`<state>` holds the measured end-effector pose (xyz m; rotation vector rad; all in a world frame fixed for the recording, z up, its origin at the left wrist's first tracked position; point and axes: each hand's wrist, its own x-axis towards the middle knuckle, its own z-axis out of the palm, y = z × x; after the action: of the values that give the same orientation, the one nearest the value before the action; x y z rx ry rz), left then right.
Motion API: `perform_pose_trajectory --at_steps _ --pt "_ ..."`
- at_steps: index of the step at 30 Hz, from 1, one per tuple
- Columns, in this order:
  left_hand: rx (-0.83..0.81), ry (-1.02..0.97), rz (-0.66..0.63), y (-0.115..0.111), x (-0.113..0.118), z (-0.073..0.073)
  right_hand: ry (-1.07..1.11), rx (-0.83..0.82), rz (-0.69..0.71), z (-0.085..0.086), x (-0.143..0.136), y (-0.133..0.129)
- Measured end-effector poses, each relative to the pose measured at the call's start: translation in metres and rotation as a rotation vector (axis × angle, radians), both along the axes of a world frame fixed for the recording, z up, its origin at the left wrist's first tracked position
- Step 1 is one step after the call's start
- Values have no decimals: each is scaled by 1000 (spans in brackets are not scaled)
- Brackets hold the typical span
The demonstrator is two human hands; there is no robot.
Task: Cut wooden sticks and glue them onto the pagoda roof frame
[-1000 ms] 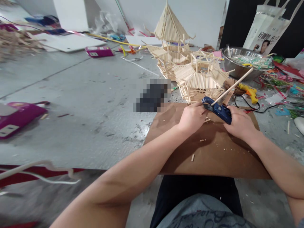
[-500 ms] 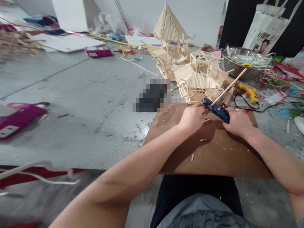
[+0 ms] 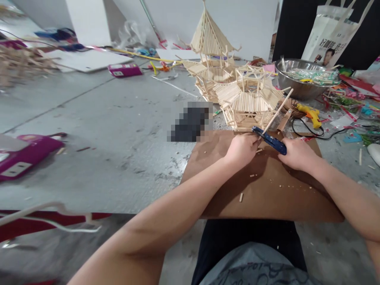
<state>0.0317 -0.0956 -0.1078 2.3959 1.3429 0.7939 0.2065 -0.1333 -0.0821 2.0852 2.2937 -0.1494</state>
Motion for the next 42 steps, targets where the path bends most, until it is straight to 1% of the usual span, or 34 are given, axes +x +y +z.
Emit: perform_pose_trajectory --at_steps 3,5,7,9,12,15,19,21,26,29,34,40,42 --pt "-32 51 3 0 1 2 158 -183 -12 6 2 3" --pt "-68 98 27 -1 2 4 297 -334 -41 8 3 4" --pt "-105 138 64 -3 2 5 438 -431 -86 9 2 4" --pt "-133 164 109 -5 4 6 592 -499 -151 9 0 2" --pt "-145 204 145 -7 5 6 830 -628 -293 9 -4 -3" --pt "-127 264 144 -8 7 3 937 -710 -396 11 -8 -7" --pt "-73 320 127 -9 9 3 963 -735 -436 13 -10 -12" --pt "-71 326 124 -9 9 4 1000 -736 -462 14 -11 -14" --pt "-103 273 109 -7 10 6 1071 -764 -505 17 -10 -16" --pt "-136 201 115 -5 10 4 1064 -750 -507 19 -10 -17" --pt "-173 -2 101 -2 11 -3 1039 -728 -501 18 -11 -18" --pt "-258 -164 99 -1 13 -5 1232 -829 -552 12 -9 -21" --pt "-294 -206 88 0 13 -5 1245 -825 -558 13 -11 -22"
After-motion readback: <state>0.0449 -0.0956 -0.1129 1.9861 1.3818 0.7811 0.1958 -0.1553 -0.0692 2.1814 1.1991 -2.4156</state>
